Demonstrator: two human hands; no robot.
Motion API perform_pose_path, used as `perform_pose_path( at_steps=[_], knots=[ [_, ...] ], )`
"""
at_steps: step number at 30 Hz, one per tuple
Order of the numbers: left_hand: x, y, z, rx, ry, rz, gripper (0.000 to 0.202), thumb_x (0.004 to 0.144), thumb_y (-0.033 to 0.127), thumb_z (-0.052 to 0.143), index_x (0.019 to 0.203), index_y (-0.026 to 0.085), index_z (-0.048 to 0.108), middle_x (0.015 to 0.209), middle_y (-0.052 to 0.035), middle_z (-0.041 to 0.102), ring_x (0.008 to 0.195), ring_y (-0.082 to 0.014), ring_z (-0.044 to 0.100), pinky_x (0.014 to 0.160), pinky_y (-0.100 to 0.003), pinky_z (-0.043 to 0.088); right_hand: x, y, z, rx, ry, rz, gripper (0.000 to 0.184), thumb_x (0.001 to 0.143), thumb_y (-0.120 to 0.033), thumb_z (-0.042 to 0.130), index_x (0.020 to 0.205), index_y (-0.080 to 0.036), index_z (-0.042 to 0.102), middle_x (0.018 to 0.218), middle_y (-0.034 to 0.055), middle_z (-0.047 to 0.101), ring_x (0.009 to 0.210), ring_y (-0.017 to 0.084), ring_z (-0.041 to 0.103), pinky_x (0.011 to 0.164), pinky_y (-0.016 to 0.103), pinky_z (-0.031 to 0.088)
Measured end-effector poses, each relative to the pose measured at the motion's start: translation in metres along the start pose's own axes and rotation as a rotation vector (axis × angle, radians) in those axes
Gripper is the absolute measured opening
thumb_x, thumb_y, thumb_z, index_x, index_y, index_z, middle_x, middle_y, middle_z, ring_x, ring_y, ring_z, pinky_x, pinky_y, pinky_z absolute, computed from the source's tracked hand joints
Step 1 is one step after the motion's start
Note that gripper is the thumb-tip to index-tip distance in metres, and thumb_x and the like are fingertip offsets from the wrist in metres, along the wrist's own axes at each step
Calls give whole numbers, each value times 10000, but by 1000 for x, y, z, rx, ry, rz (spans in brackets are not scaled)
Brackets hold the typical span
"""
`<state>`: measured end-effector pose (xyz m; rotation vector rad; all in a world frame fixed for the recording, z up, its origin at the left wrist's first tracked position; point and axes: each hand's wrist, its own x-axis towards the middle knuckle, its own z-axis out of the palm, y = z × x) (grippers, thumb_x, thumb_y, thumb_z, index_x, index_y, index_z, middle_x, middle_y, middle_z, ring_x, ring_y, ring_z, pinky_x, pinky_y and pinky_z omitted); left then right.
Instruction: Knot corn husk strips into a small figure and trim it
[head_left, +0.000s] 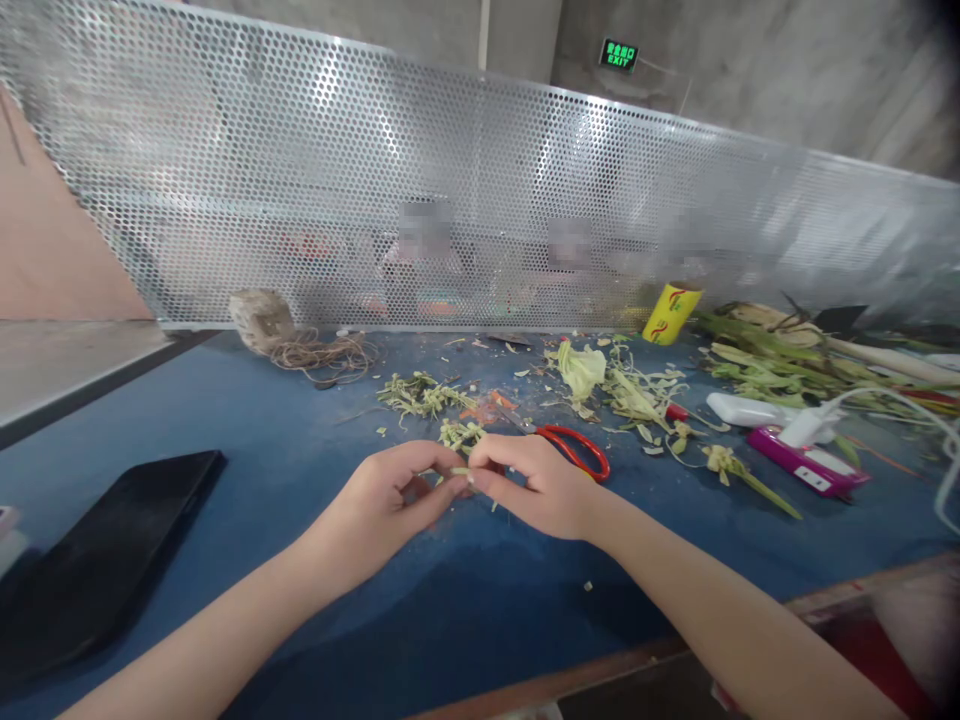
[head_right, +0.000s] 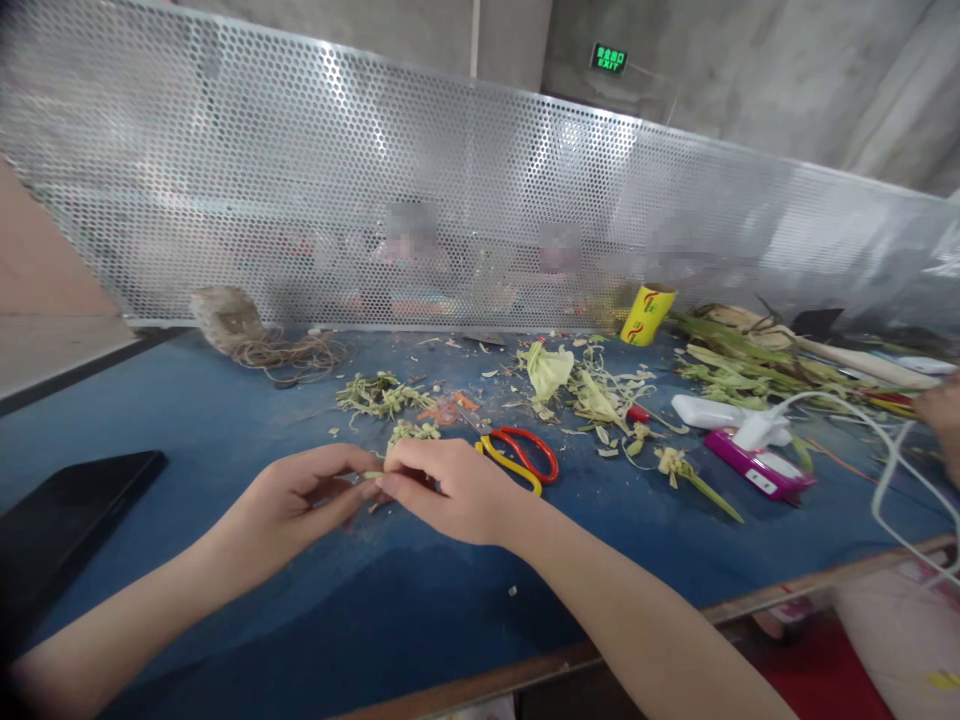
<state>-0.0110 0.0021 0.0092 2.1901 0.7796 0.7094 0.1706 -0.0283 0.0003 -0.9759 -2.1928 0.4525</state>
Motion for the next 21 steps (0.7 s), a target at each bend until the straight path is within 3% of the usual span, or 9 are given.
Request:
perform_pose_path(
  at_steps=[8,17,21],
  knots=[
    [0,0,-1,109,45,95,189,811,235,448,715,171,598,674,8,624,567,-91,551,514,-178,459,1,1,0,152,11,69,242,899,-283,339,704,-180,438,615,-38,431,557,74,430,553,188,360],
    [-1,-1,0,257,17,107,196,826,260,440,707,179,573,663,21,590,565,-87,529,509,-162,430,0,0,0,-158,-3,9,133,861,-222,404,773,-185,496,677,-6,523,627,108,477,601,218,354],
    [-2,-4,1,355,23,147,181,839,261,413,761,183,558,713,3,574,598,-97,533,533,-178,436,-1,-1,0,-113,-37,77,134,866,-231,390,773,-190,476,647,-24,496,571,94,448,549,202,341]
  ],
)
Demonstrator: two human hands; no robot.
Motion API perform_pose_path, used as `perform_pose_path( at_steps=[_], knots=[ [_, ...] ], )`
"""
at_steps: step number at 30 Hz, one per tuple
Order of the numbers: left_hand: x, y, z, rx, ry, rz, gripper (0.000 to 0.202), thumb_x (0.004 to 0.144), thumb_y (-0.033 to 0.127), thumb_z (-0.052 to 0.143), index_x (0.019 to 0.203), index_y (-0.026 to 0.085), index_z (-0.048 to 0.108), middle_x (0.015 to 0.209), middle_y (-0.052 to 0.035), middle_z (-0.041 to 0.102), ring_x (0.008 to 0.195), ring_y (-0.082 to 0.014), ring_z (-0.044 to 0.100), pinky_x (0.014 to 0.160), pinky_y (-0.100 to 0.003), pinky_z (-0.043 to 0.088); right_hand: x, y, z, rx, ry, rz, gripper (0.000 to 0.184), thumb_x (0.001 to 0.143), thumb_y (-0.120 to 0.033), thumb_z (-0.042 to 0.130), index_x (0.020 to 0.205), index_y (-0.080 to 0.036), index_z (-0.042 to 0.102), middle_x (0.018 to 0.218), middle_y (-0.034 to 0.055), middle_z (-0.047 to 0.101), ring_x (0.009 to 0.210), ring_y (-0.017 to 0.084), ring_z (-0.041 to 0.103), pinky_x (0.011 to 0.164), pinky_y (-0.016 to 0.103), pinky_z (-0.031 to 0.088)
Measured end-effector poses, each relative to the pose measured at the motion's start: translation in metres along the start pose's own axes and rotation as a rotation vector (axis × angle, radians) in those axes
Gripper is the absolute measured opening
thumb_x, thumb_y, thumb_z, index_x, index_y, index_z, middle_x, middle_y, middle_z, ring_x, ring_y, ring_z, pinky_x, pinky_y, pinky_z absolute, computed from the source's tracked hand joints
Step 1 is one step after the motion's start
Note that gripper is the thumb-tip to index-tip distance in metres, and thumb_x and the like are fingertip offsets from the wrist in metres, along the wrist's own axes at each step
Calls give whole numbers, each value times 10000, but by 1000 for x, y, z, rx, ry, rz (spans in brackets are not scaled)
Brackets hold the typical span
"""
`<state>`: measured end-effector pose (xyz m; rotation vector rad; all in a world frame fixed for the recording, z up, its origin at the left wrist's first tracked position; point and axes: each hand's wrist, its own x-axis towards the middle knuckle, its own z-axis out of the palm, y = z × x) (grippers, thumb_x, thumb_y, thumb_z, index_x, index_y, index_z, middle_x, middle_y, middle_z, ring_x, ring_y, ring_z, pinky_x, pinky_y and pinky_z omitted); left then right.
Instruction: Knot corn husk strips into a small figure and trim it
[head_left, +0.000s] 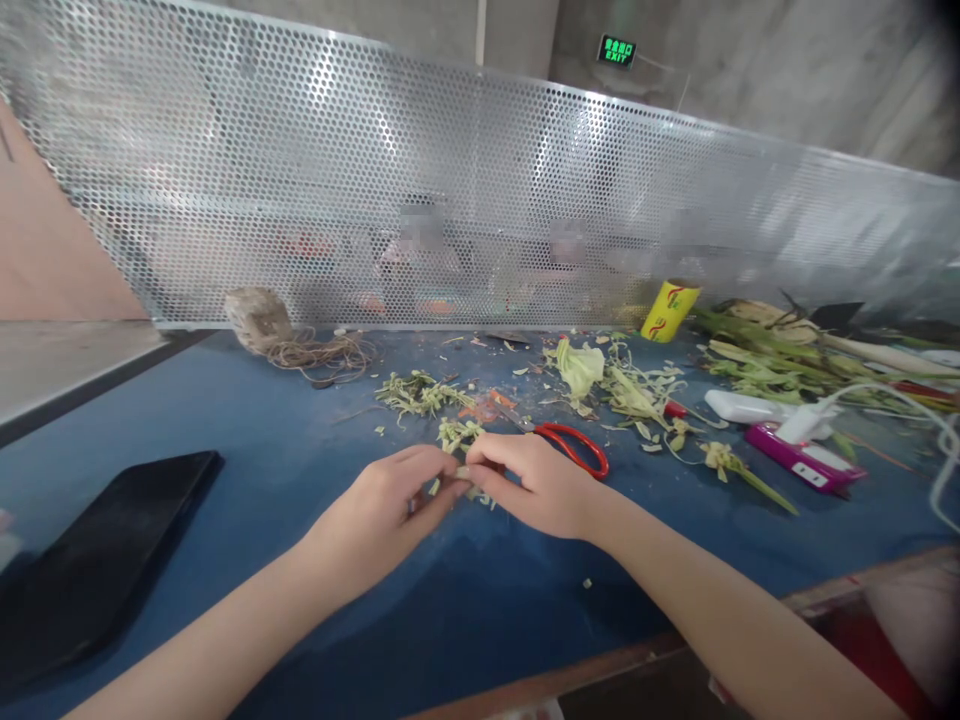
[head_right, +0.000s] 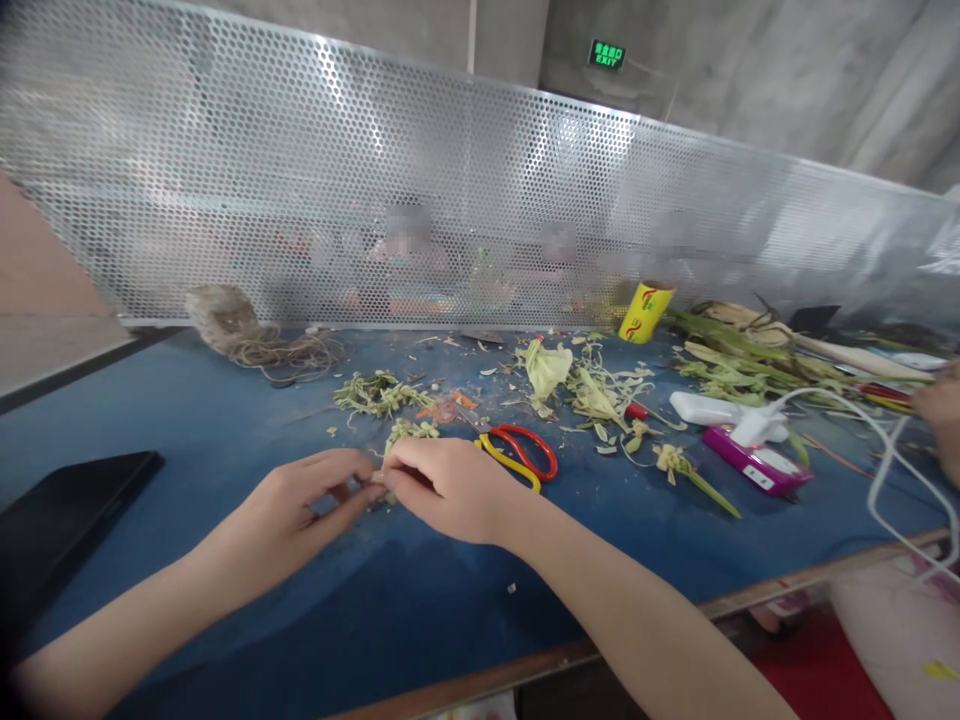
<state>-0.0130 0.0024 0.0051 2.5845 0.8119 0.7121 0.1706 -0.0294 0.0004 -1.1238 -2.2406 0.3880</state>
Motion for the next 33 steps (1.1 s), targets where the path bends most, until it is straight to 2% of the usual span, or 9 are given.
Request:
perform_pose_path(
  at_steps=[4,8,11,17,21,24,26,28,33],
  knots=[
    [-1,-2,2,63,82,91,131,833,248,430,769,183,523,727,-1,566,622,-104,536,567,-194,444,1,-2,0,66,-31,44,208,903,-269,311,770,-194,452,647,-26,486,573,95,451,551,204,347],
    [-1,0,3,109,130,160,91,832,199,435,803,170,516,761,-15,574,708,-119,558,637,-204,450,1,-4,0,-35,-34,28,200,907,-257,302,769,-197,434,663,-21,498,580,99,453,554,215,333],
    [-2,1,2,92,119,153,111,840,196,420,805,171,523,761,-13,578,694,-114,560,632,-195,449,0,-4,-1,-125,-22,-15,189,903,-273,318,779,-195,439,688,-11,512,617,110,463,576,225,338],
    [-4,-3,1,57,78,66,131,850,231,406,839,182,527,755,-2,570,570,-88,536,517,-174,448,0,-1,-4,-194,-32,-102,181,896,-295,348,807,-185,461,712,14,546,674,135,493,621,240,360],
    [-5,-5,3,119,183,136,135,840,220,444,954,190,511,806,-8,593,574,-86,546,531,-181,475,0,0,-3,-174,-44,-94,190,907,-281,334,859,-183,490,792,32,589,734,144,526,635,240,372],
    [-7,-6,5,187,290,260,260,831,171,472,1089,201,466,905,-31,612,730,-113,593,669,-217,504,0,-1,-3,-148,-56,-101,197,912,-264,329,882,-179,504,834,40,604,769,146,538,662,241,385],
    [-8,-7,6,197,341,345,256,822,134,490,1070,199,485,926,-34,613,827,-124,595,757,-231,493,0,0,-3,-146,-48,-112,207,912,-274,332,867,-174,508,804,37,598,748,141,535,659,237,391],
    [-8,-8,6,186,365,378,217,815,122,505,1020,194,515,907,-27,615,841,-117,595,782,-219,484,1,1,-3,-166,-26,-126,220,909,-288,340,838,-167,510,760,30,586,713,135,528,641,230,390],
    [-7,-7,7,155,362,272,126,813,169,519,929,202,555,842,7,633,770,-97,606,726,-176,490,3,3,-2,-294,82,-224,235,901,-279,365,803,-149,534,727,32,600,691,133,532,640,238,374]
  ],
)
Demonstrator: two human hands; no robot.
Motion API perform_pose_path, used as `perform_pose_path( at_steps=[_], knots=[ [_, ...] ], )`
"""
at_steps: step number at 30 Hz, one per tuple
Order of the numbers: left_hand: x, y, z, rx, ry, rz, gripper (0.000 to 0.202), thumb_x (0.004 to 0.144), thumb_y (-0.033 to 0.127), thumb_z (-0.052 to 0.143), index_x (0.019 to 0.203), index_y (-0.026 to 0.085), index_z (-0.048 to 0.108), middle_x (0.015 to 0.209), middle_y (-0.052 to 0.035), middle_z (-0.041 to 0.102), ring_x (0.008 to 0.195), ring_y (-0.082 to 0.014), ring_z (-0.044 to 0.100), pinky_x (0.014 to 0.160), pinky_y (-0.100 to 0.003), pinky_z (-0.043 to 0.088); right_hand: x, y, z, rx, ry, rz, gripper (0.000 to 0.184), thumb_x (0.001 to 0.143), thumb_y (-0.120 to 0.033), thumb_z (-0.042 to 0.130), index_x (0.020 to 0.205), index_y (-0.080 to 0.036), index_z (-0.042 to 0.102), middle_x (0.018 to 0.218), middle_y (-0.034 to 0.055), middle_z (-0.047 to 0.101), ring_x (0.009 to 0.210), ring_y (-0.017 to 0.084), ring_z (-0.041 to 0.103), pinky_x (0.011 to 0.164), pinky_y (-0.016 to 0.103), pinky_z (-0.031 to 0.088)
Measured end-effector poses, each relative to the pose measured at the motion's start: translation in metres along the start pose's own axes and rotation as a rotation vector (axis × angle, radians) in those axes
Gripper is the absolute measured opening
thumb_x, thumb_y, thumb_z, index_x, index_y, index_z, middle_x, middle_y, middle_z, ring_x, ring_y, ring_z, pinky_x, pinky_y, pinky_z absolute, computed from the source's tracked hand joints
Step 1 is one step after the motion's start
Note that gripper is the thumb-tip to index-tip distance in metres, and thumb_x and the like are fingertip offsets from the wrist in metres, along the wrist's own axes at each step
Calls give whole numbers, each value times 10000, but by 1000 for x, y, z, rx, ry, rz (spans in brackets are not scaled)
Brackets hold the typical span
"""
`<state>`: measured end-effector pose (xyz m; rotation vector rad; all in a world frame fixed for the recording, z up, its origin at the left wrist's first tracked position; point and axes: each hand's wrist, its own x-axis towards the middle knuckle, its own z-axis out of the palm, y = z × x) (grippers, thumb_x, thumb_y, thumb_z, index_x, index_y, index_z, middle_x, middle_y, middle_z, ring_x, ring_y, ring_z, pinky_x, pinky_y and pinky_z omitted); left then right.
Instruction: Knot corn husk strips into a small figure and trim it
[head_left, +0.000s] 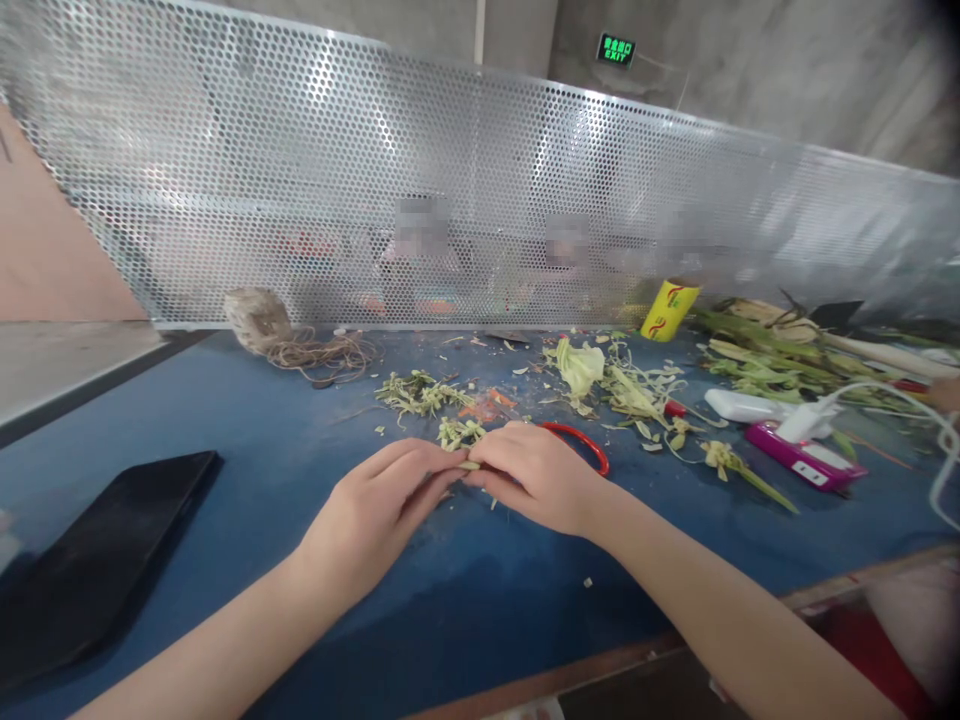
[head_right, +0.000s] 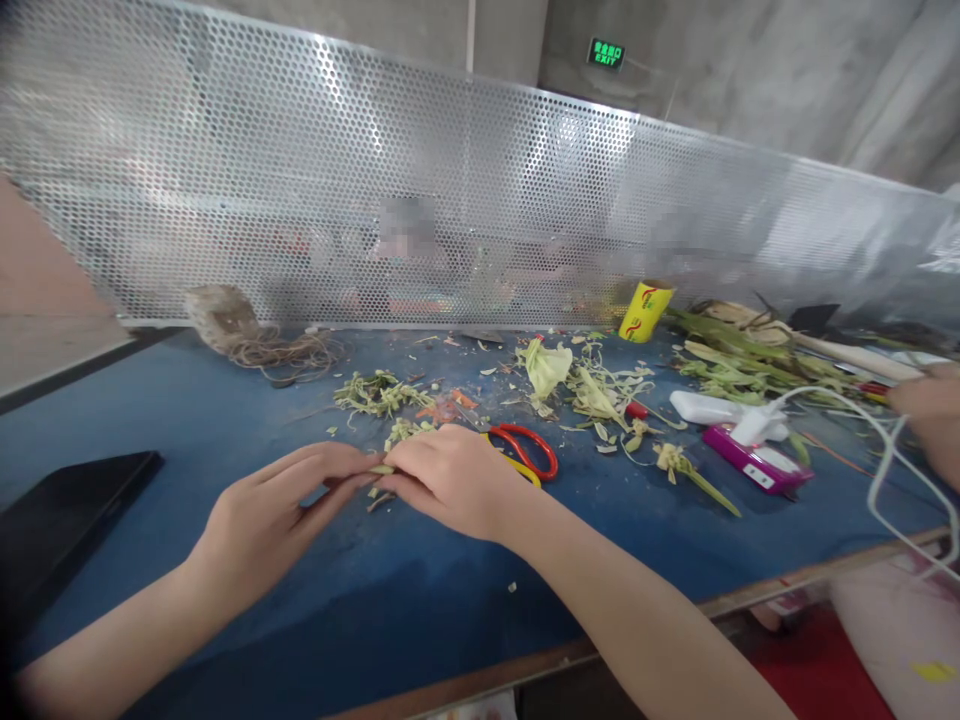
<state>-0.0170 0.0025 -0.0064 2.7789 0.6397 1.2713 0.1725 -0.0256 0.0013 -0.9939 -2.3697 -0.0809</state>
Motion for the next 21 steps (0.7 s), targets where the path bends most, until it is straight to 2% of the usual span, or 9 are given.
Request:
perform_pose_path(
  at_steps=[4,9,14,16,19,21],
  knots=[
    [2,3,0,-10,-33,-98,91,811,193,516,886,200,567,805,15,638,735,-100,607,696,-178,488,1,1,1,-133,57,-75,226,892,-254,385,805,-135,556,722,28,619,680,131,544,628,251,356],
    [5,5,-1,-85,-87,-238,90,804,224,514,844,196,589,783,12,642,708,-107,600,665,-184,479,0,0,2,-292,130,-101,241,877,-242,398,746,-137,570,678,26,616,671,137,552,648,274,350],
    [9,8,-1,-399,-232,-522,175,832,286,452,799,197,599,650,33,610,484,-75,517,451,-157,432,-1,-1,1,-269,163,-84,213,873,-280,414,811,-145,566,727,24,636,717,135,567,664,269,350],
    [11,8,-1,-523,-284,-595,221,841,315,430,758,188,591,629,34,590,447,-68,479,421,-157,416,-2,-1,0,-247,147,-80,205,876,-275,405,831,-153,564,742,21,638,728,131,566,672,267,347],
    [12,7,-2,-562,-299,-605,283,853,336,399,704,176,578,617,31,570,456,-69,468,449,-168,424,-1,-1,-2,-209,114,-72,224,883,-259,386,790,-162,566,723,16,628,707,121,556,673,263,342],
    [12,7,-3,-493,-290,-557,314,867,324,367,686,173,574,601,28,563,474,-75,481,481,-174,434,-1,0,-2,-156,100,-50,238,886,-265,386,765,-163,563,699,14,615,680,114,543,659,257,339]
  ],
)
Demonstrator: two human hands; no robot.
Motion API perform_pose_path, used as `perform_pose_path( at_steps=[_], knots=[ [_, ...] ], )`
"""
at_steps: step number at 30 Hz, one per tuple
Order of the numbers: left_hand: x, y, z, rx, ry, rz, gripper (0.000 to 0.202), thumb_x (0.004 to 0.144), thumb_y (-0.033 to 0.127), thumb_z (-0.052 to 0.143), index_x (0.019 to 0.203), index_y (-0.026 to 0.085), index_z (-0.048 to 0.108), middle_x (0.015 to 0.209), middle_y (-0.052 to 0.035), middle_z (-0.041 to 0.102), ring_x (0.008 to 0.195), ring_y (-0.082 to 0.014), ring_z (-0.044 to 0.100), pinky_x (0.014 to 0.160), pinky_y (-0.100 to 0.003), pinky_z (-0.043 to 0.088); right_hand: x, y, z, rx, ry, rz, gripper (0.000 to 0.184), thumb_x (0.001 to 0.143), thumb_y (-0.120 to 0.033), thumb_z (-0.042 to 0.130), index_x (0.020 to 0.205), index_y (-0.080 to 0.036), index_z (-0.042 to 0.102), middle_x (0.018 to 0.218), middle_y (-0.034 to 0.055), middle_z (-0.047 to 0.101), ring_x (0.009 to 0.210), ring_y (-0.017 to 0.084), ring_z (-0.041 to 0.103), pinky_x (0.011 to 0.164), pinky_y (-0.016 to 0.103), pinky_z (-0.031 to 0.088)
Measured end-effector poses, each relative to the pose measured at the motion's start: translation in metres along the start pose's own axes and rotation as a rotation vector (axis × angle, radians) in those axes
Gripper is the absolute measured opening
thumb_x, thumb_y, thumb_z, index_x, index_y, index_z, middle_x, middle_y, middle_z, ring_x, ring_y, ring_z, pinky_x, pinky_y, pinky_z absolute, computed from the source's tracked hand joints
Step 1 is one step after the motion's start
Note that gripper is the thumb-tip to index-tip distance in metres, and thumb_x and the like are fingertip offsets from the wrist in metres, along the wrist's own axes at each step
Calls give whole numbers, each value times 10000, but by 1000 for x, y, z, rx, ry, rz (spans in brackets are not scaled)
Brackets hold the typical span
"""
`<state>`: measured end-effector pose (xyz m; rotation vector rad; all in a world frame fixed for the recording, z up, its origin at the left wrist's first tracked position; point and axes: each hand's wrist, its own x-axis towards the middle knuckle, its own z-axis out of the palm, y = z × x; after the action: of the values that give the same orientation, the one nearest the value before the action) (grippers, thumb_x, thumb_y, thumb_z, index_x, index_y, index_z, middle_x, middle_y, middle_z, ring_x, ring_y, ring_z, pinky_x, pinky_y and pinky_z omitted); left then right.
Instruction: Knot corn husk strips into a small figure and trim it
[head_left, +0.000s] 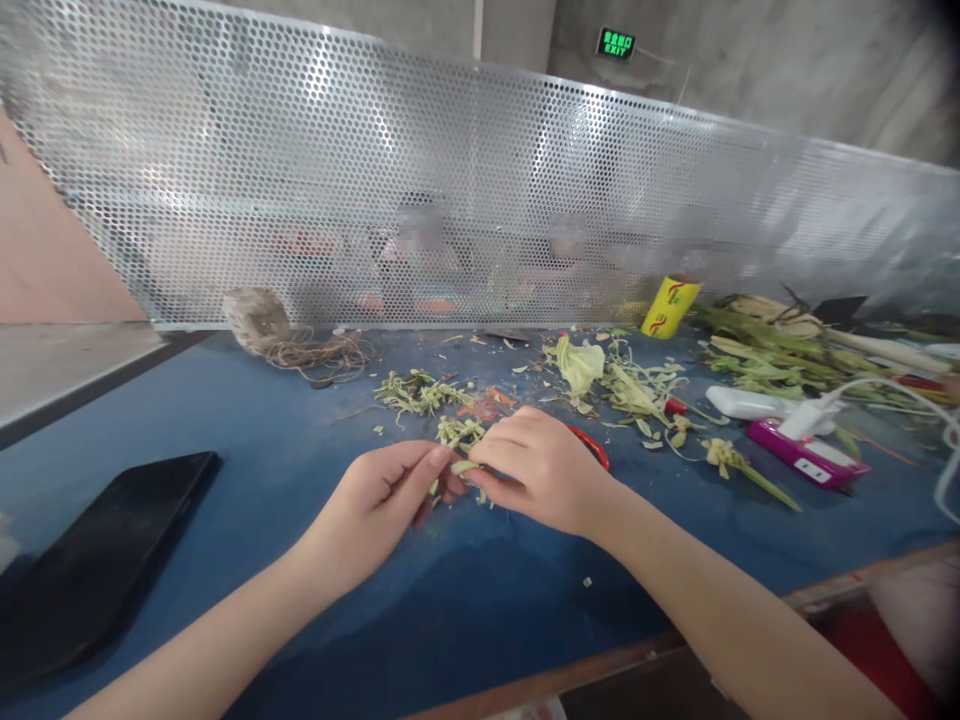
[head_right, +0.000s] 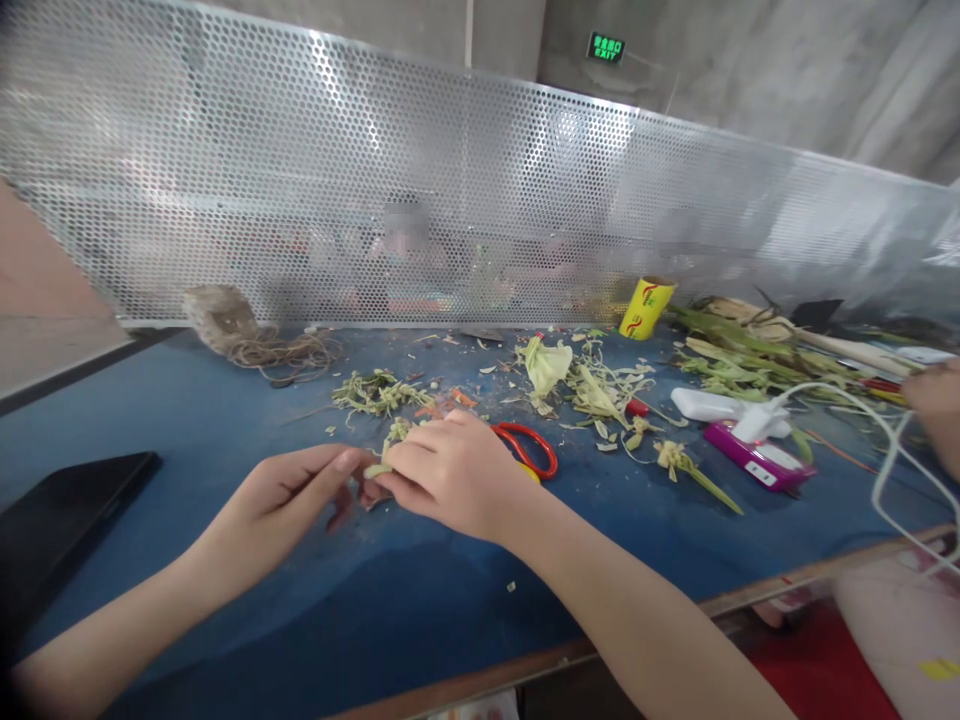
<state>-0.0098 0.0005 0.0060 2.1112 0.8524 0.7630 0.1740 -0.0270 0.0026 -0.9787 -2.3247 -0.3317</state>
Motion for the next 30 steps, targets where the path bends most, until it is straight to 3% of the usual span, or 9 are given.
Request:
perform_pose_path(
  at_steps=[2,4,7,10,12,19,23,30],
  knots=[
    [-1,-1,-1,113,33,79,289,869,293,365,716,173,580,623,18,576,532,-89,523,522,-180,449,0,1,0,71,-7,32,229,883,-269,395,762,-163,558,678,11,601,661,112,528,643,249,338],
    [-2,-2,-2,208,65,185,184,849,245,412,865,177,583,737,-5,610,638,-111,567,569,-189,473,0,1,-1,153,-5,70,202,870,-262,414,756,-164,549,661,7,581,642,109,509,631,239,342],
    [-4,-5,-4,279,88,387,316,811,147,474,1123,196,485,955,-45,600,770,-124,580,624,-198,499,-1,2,-3,301,-14,131,166,844,-247,442,718,-169,519,628,-10,537,607,96,476,610,218,355],
    [-4,-8,-6,337,110,609,378,791,74,508,1141,216,494,996,-46,587,846,-120,568,724,-211,492,-3,2,-4,448,-74,163,135,816,-231,474,694,-175,488,629,-28,508,583,79,454,568,196,354],
    [-4,-9,-7,357,129,688,368,789,53,515,1122,210,525,960,-40,596,877,-121,561,775,-218,478,-3,2,-5,501,-118,185,124,806,-218,479,690,-177,477,641,-30,501,585,77,453,561,195,359],
    [-7,-7,-6,335,210,681,223,769,69,549,940,185,632,834,-27,629,795,-119,591,715,-207,500,-1,2,-8,536,-124,234,136,836,-298,464,815,-176,520,734,1,556,676,98,507,629,222,410],
    [-7,1,-4,273,243,558,204,739,68,572,870,200,655,810,-15,654,753,-113,610,690,-199,514,-1,2,-9,505,-120,207,143,849,-299,451,840,-178,528,743,0,560,682,92,508,639,219,412],
    [-6,6,-1,62,226,341,140,688,167,645,817,216,671,796,-7,672,661,-114,617,516,-173,519,-2,2,-5,413,-38,144,92,824,-239,470,785,-172,519,667,-17,548,614,77,492,597,195,397]
  ],
)
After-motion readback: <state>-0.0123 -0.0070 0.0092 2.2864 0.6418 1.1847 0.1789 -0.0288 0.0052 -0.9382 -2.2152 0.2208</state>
